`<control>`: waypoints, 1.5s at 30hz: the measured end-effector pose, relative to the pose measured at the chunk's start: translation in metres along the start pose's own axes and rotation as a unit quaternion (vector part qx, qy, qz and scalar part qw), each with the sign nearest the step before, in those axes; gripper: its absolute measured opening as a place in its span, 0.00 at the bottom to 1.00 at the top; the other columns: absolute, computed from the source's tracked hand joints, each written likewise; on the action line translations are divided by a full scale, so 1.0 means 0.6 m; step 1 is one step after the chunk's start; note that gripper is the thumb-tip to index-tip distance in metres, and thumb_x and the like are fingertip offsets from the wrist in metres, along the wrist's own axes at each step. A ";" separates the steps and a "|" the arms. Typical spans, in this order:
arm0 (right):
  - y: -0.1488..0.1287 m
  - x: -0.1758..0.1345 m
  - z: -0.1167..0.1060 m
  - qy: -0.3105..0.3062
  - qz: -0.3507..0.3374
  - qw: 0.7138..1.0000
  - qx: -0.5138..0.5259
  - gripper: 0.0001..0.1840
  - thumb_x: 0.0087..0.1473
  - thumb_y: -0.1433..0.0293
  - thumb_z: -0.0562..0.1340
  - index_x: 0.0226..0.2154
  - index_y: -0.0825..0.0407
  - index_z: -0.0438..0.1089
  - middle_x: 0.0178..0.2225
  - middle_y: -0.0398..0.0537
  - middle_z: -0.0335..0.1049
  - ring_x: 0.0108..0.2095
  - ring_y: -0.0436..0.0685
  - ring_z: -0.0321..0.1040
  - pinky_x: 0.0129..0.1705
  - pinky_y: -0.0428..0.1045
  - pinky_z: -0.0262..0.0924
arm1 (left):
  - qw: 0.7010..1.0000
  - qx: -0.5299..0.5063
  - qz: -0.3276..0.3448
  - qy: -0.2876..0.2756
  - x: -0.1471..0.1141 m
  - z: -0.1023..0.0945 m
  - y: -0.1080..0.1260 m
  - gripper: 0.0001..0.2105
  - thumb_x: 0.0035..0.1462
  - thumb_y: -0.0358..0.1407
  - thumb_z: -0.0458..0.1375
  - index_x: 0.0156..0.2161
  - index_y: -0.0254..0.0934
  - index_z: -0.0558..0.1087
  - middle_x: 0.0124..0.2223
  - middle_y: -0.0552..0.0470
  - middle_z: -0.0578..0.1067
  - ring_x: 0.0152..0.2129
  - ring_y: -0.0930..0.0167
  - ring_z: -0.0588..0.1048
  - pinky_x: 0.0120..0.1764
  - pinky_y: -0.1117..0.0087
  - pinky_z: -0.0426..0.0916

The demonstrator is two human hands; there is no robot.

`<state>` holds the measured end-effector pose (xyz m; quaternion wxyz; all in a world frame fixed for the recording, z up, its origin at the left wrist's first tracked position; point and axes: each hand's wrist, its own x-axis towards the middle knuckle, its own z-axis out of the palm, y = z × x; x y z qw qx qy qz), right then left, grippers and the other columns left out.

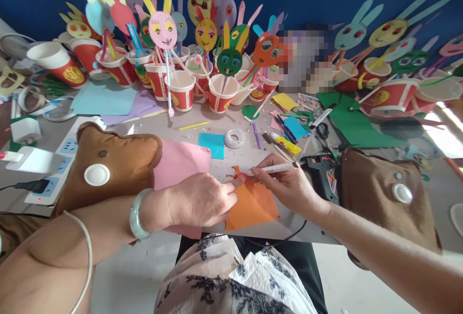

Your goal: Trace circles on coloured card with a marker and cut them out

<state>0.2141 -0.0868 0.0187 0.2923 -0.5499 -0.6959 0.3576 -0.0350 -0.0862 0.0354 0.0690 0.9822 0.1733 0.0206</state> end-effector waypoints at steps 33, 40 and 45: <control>-0.002 -0.075 0.025 0.017 -0.127 0.986 -0.111 0.09 0.66 0.64 0.60 0.33 0.48 0.68 0.26 0.45 0.73 0.21 0.51 0.67 0.25 0.48 0.61 | 0.988 -0.146 -0.055 -0.011 0.002 -0.003 -0.020 0.22 0.60 0.28 0.54 0.59 0.35 0.63 0.42 0.47 0.81 0.30 0.67 0.80 0.31 0.70 0.71; -0.006 -0.078 0.032 0.010 -0.239 0.960 -0.148 0.03 0.66 0.70 0.60 0.39 0.50 0.69 0.30 0.48 0.76 0.27 0.54 0.72 0.30 0.50 0.65 | 0.985 -0.156 -0.074 -0.024 -0.001 -0.003 -0.022 0.24 0.64 0.30 0.50 0.63 0.32 0.55 0.36 0.48 0.80 0.30 0.66 0.80 0.33 0.69 0.70; -0.002 -0.080 0.042 -0.009 -0.372 0.893 -0.254 0.11 0.66 0.73 0.56 0.47 0.52 0.71 0.32 0.51 0.76 0.31 0.57 0.72 0.33 0.53 0.64 | 0.982 -0.173 -0.072 -0.011 0.000 -0.004 -0.024 0.22 0.64 0.30 0.50 0.62 0.32 0.56 0.36 0.48 0.81 0.31 0.65 0.80 0.34 0.70 0.69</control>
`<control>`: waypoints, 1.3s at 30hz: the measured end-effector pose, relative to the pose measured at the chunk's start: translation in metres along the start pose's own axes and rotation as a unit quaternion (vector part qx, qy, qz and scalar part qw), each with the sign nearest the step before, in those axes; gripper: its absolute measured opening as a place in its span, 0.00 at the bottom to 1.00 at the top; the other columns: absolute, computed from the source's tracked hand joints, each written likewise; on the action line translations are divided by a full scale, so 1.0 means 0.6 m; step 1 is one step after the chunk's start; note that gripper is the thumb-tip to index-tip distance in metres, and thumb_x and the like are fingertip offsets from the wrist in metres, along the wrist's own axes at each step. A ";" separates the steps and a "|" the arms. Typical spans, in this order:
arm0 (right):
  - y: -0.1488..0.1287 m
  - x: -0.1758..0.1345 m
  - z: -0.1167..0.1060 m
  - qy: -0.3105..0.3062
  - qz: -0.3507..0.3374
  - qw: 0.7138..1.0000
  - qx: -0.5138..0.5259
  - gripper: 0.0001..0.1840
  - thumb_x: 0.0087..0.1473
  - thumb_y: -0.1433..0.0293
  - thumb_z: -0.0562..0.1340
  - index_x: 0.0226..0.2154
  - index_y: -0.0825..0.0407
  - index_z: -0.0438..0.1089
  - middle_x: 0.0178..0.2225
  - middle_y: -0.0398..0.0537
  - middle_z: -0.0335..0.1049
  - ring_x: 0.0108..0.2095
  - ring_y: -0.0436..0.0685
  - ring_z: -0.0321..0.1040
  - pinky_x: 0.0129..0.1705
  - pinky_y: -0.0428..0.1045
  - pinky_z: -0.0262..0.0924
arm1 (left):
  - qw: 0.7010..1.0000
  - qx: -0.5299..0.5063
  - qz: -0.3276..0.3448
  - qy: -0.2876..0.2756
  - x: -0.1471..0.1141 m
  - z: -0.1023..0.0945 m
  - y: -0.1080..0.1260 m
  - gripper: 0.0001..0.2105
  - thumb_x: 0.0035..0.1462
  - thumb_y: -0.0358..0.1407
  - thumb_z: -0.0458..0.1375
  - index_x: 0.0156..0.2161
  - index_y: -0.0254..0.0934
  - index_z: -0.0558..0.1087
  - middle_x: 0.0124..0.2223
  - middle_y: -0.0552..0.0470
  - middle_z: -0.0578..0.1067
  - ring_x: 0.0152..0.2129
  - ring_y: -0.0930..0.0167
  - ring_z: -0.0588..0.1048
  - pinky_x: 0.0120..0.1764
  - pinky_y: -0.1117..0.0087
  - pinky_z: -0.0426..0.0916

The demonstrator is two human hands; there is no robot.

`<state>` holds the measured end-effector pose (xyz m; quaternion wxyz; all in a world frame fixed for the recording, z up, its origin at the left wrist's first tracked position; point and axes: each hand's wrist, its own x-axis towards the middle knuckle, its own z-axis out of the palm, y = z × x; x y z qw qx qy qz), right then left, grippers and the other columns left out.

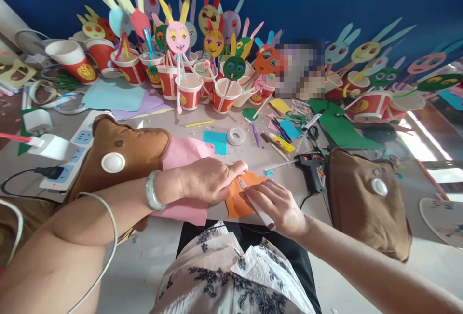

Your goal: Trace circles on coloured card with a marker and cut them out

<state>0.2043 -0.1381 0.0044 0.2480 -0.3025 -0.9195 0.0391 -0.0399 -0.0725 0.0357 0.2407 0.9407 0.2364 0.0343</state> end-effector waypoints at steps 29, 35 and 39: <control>-0.010 0.014 0.004 -0.066 -0.018 0.990 -0.119 0.10 0.67 0.76 0.54 0.39 0.56 0.71 0.29 0.49 0.71 0.30 0.56 0.65 0.34 0.52 0.57 | 1.000 0.027 0.010 0.012 0.001 0.007 -0.005 0.20 0.64 0.33 0.51 0.60 0.34 0.58 0.33 0.49 0.80 0.27 0.63 0.79 0.25 0.68 0.60; 0.003 0.002 -0.010 -0.074 -0.019 0.994 -0.082 0.10 0.67 0.77 0.54 0.38 0.54 0.70 0.30 0.49 0.73 0.31 0.56 0.66 0.35 0.51 0.59 | 0.999 0.033 -0.002 -0.003 0.002 0.005 -0.005 0.22 0.63 0.32 0.52 0.62 0.35 0.57 0.33 0.49 0.80 0.27 0.63 0.79 0.25 0.69 0.62; 0.019 0.000 -0.017 -0.062 -0.036 0.996 -0.057 0.11 0.68 0.72 0.52 0.40 0.55 0.70 0.31 0.53 0.74 0.30 0.58 0.68 0.33 0.53 0.61 | 1.000 0.027 0.002 -0.001 0.002 0.008 -0.006 0.24 0.61 0.30 0.54 0.62 0.37 0.57 0.36 0.48 0.80 0.28 0.63 0.79 0.29 0.69 0.67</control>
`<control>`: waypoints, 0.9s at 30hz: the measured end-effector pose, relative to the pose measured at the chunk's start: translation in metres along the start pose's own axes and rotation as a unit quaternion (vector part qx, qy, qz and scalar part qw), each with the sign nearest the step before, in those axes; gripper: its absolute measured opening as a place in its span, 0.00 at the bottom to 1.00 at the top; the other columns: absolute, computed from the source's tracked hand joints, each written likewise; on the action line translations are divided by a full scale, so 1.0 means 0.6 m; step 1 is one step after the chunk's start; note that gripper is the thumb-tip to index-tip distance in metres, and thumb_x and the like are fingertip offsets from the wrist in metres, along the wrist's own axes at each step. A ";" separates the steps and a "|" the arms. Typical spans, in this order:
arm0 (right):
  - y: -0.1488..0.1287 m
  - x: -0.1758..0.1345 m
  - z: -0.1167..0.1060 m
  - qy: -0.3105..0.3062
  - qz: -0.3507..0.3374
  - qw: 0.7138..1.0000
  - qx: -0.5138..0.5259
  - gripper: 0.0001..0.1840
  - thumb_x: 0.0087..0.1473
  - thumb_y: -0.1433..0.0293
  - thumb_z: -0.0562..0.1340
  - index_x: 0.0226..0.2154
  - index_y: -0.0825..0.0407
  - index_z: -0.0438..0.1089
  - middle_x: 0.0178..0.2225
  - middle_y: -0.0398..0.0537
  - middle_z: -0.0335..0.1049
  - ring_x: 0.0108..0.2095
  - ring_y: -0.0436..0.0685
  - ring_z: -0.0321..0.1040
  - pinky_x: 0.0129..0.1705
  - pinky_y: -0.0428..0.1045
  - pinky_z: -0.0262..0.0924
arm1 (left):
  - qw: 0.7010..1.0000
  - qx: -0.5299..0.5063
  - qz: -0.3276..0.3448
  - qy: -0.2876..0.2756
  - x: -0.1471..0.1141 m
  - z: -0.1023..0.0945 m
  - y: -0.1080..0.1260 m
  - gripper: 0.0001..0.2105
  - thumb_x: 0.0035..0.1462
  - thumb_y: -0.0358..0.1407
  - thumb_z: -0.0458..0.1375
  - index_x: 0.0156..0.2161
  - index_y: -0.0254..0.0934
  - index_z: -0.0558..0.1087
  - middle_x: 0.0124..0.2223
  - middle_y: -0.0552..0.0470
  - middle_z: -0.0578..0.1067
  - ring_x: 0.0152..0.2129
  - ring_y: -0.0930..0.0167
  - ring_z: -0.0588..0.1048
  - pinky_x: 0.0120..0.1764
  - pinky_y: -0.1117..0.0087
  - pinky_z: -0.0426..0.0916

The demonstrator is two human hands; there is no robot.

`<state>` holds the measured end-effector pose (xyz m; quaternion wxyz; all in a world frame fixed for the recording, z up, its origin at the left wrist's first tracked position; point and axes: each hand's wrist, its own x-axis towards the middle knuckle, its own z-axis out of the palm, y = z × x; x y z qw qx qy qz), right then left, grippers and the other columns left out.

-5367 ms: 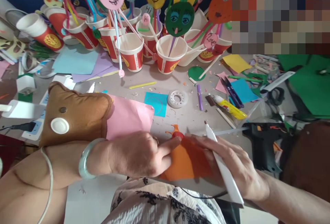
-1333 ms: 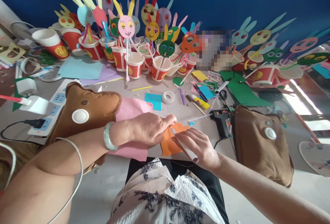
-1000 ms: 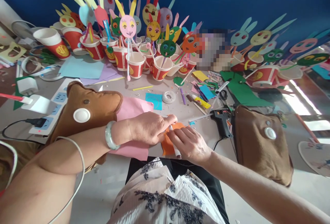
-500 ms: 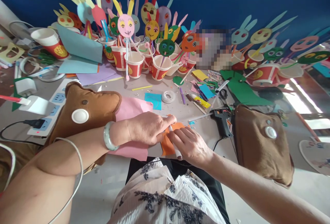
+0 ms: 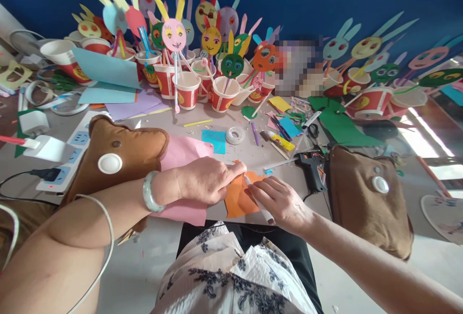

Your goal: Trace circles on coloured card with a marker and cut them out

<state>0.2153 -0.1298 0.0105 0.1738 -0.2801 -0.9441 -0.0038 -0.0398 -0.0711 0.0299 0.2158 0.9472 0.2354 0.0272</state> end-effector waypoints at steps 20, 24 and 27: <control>0.008 0.044 0.017 0.050 0.291 0.936 0.192 0.11 0.58 0.70 0.64 0.44 0.47 0.66 0.30 0.43 0.77 0.29 0.54 0.76 0.33 0.47 0.67 | 0.999 0.001 0.021 0.029 0.012 0.003 -0.009 0.17 0.61 0.28 0.52 0.55 0.35 0.60 0.36 0.50 0.80 0.28 0.67 0.78 0.27 0.68 0.62; 0.009 0.047 0.022 0.054 0.294 0.935 0.189 0.06 0.61 0.70 0.62 0.42 0.47 0.67 0.31 0.44 0.79 0.30 0.56 0.77 0.32 0.48 0.67 | 0.997 -0.017 0.032 0.071 0.009 0.000 -0.010 0.16 0.59 0.25 0.52 0.52 0.38 0.63 0.41 0.51 0.81 0.32 0.69 0.78 0.31 0.70 0.64; 0.014 0.044 0.022 0.063 0.319 0.922 0.212 0.07 0.61 0.68 0.62 0.43 0.47 0.67 0.33 0.46 0.80 0.32 0.57 0.79 0.34 0.49 0.69 | 0.993 -0.013 0.034 0.109 0.006 -0.003 -0.010 0.14 0.59 0.23 0.50 0.48 0.38 0.66 0.43 0.52 0.81 0.33 0.71 0.77 0.33 0.70 0.64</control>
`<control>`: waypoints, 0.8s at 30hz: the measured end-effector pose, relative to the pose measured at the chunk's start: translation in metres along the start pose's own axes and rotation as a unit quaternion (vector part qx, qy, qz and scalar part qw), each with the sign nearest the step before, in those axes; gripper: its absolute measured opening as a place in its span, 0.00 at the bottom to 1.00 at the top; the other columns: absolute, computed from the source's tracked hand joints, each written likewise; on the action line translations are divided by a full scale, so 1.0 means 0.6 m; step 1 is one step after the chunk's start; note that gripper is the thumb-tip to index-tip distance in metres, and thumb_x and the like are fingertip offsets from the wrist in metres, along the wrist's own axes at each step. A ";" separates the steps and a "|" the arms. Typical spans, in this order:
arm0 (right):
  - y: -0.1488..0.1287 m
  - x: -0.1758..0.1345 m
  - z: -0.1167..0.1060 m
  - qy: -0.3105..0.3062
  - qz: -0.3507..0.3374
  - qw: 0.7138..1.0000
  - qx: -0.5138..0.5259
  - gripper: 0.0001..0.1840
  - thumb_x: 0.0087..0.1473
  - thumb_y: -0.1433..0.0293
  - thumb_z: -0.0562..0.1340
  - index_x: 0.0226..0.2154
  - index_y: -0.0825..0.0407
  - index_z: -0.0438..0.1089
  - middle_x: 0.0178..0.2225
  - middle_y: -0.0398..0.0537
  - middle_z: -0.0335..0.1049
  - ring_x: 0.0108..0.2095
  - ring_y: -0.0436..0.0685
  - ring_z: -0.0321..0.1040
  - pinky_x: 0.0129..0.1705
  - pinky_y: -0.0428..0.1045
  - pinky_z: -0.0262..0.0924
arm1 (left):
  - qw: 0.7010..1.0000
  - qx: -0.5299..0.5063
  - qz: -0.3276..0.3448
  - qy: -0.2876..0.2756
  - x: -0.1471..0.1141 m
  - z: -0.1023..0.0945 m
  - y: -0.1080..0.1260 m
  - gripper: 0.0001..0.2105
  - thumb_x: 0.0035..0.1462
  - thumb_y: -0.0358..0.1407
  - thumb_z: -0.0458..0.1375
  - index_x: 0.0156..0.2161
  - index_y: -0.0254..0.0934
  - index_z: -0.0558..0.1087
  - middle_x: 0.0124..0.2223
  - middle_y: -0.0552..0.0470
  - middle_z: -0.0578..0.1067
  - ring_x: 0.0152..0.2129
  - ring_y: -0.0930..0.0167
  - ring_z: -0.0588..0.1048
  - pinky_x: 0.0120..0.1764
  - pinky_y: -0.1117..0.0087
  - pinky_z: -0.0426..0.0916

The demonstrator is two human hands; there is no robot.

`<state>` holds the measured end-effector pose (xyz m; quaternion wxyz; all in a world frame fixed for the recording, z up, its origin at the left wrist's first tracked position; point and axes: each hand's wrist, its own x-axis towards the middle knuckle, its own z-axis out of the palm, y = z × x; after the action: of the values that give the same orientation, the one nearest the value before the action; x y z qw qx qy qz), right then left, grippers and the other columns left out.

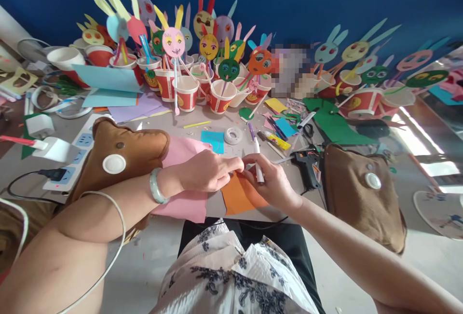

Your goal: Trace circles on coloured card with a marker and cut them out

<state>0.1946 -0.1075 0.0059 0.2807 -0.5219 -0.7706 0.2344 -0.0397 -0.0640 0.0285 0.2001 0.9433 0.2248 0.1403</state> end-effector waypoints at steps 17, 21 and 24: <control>-0.013 -0.040 -0.059 0.165 0.001 0.980 0.109 0.14 0.58 0.66 0.70 0.45 0.47 0.69 0.39 0.51 0.81 0.32 0.58 0.80 0.34 0.53 0.77 | 0.989 -0.048 0.092 -0.104 -0.002 -0.002 0.002 0.10 0.51 0.23 0.52 0.24 0.38 0.59 0.26 0.55 0.72 0.23 0.73 0.65 0.27 0.68 0.54; -0.018 -0.041 -0.052 0.101 -0.042 0.992 0.060 0.12 0.60 0.69 0.67 0.46 0.48 0.70 0.39 0.49 0.81 0.31 0.54 0.78 0.35 0.51 0.74 | 0.990 -0.024 0.093 -0.105 -0.003 0.005 -0.001 0.08 0.50 0.23 0.52 0.25 0.38 0.64 0.30 0.54 0.75 0.25 0.72 0.68 0.26 0.67 0.53; -0.019 -0.034 -0.043 0.080 -0.053 0.995 0.041 0.10 0.62 0.69 0.65 0.46 0.48 0.69 0.38 0.48 0.81 0.29 0.53 0.76 0.35 0.49 0.73 | 0.990 -0.018 0.095 -0.104 -0.002 0.006 -0.002 0.08 0.49 0.23 0.52 0.25 0.38 0.63 0.29 0.54 0.75 0.25 0.72 0.69 0.26 0.68 0.54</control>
<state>0.2105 -0.1289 0.0286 0.3747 -0.4850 -0.7622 0.2082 -0.0398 -0.0646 0.0249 0.2254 0.9659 0.1096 0.0642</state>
